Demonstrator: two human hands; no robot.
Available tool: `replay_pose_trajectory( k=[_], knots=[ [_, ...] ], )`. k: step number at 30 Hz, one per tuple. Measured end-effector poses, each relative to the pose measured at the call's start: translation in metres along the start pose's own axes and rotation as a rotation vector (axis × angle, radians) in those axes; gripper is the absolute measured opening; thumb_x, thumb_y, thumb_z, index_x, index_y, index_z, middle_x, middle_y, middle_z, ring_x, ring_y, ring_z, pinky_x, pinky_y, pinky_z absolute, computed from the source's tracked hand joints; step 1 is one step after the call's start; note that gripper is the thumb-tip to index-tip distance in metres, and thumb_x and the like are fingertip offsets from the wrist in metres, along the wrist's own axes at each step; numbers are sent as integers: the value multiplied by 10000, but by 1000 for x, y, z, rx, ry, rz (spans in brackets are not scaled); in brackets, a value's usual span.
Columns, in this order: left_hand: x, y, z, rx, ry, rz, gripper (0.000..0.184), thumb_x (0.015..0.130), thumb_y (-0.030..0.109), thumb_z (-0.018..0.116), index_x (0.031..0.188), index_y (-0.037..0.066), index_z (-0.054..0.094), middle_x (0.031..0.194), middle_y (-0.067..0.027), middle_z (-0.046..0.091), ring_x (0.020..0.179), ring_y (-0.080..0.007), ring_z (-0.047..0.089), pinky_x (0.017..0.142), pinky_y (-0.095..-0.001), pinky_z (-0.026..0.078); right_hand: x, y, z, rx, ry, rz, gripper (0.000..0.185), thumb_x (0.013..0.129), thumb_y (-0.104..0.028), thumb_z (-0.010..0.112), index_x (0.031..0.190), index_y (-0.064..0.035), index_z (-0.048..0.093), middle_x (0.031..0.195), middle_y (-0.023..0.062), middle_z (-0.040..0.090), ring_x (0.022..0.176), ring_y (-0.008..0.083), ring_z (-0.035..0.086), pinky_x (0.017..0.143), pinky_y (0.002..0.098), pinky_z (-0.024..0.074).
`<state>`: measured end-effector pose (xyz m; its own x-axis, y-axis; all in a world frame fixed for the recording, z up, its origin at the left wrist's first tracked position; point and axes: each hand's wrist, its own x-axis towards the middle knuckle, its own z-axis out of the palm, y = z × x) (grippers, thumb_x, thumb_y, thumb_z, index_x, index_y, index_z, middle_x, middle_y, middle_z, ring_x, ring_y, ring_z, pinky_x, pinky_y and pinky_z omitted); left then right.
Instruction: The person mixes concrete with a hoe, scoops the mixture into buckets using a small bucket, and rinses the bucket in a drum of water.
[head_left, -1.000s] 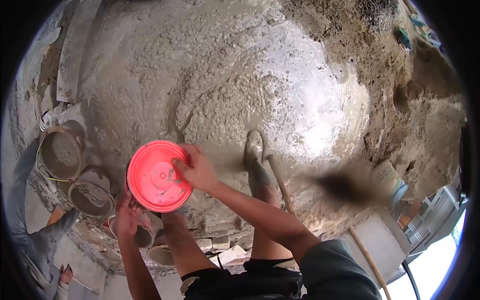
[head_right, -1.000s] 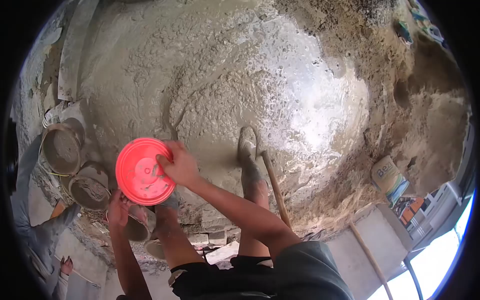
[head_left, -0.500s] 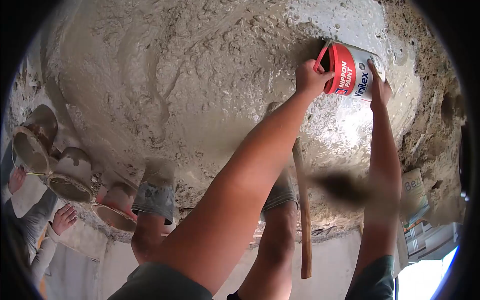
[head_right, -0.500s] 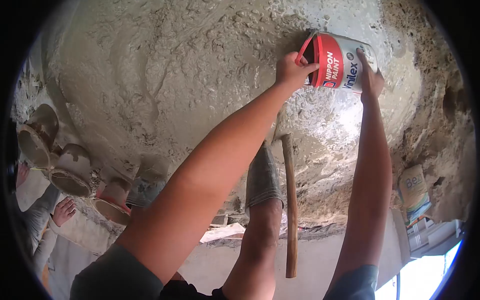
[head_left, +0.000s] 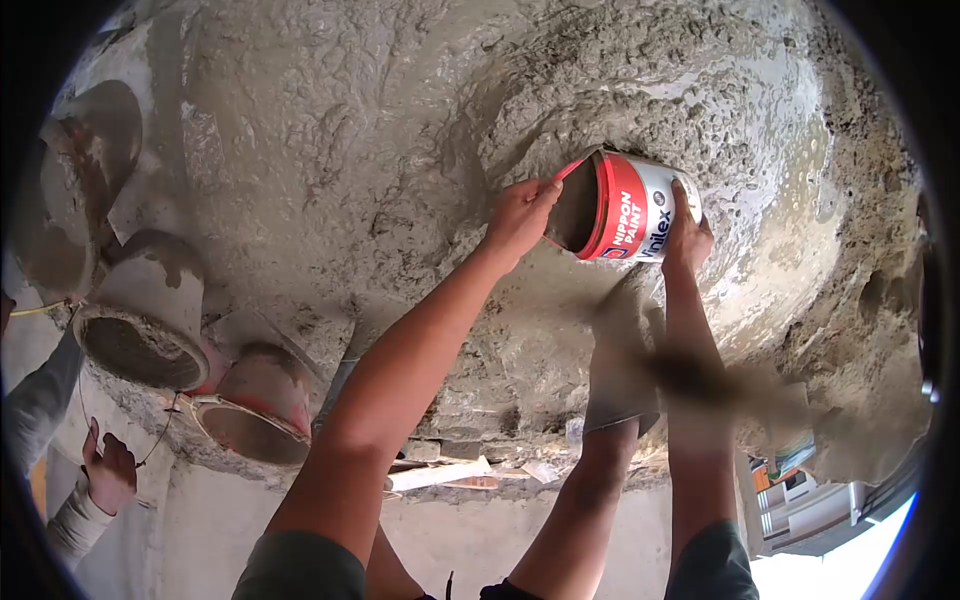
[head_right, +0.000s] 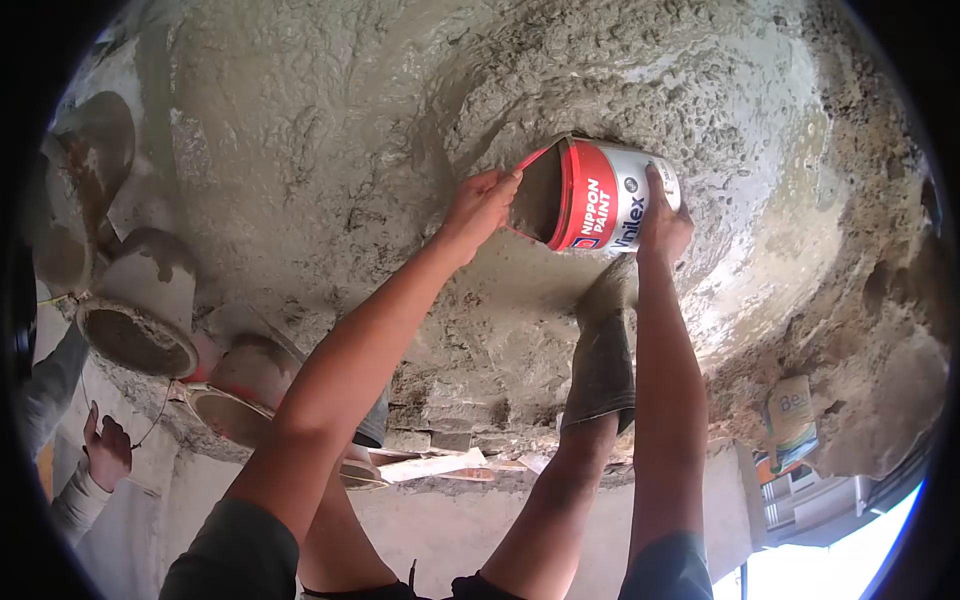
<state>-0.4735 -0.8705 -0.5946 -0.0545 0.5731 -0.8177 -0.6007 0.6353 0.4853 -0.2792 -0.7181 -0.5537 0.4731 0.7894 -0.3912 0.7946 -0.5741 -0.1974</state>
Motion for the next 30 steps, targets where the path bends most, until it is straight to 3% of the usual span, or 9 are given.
replay_pose_trajectory(
  k=[1,5,10,13,15,18,20,25,30],
  knots=[
    [-8,17,-25,-3,-1,12,280,1009,319,609,822,114,570,675,93,411,558,-25,359,504,-232,313,-12,-1,16,180,-73,72,881,697,-677,723,1210,38,679,1122,224,711,1023,340,677,960,402,487],
    [-64,46,-109,-217,82,-110,294,995,311,618,813,80,607,672,71,429,606,-29,372,539,-248,312,-90,-29,67,14,6,30,869,652,-692,752,1180,-3,711,1047,200,736,972,329,701,931,398,500],
    [-133,77,-184,-63,330,-91,246,1003,267,604,837,86,591,668,72,423,596,-37,389,552,-245,339,-207,-73,120,72,-146,45,845,639,-724,751,1173,-71,733,1020,165,747,962,330,703,909,421,513],
    [-181,96,-184,217,523,105,272,968,258,639,833,28,589,673,5,527,621,-107,485,582,-303,410,-245,-86,146,456,-434,69,753,694,-549,831,1152,37,712,1001,149,748,857,243,706,850,375,523],
    [-206,111,-170,408,557,181,279,926,264,682,846,18,576,685,-66,569,618,-157,521,600,-336,444,-261,-97,150,705,-678,284,567,787,-362,833,1148,55,699,986,99,729,826,165,680,773,334,531],
    [-255,149,-144,588,563,198,294,880,210,764,858,22,538,672,-31,527,597,-102,463,539,-301,412,-256,-76,180,950,-1141,337,580,914,-416,689,1304,1,589,1146,90,689,975,203,669,880,361,531],
    [-288,161,-132,608,571,316,295,845,184,782,894,11,548,660,-96,541,559,-162,487,528,-319,419,-267,-80,173,1030,-1389,350,599,987,-473,552,1384,-26,514,1277,96,631,1121,246,622,991,395,491],
    [-392,196,-123,496,551,344,306,835,204,774,994,18,590,643,-98,552,542,-229,554,525,-354,440,-314,-115,65,793,-1424,-111,692,1001,-592,427,1411,-38,490,1363,122,573,1215,293,567,1067,431,436],
    [-499,218,-135,337,553,283,313,823,246,789,971,32,614,633,-51,529,502,-199,513,502,-343,408,-337,-145,23,678,-1697,64,685,1003,-595,410,1413,-52,491,1362,112,573,1211,293,571,1059,430,443]
  ],
)
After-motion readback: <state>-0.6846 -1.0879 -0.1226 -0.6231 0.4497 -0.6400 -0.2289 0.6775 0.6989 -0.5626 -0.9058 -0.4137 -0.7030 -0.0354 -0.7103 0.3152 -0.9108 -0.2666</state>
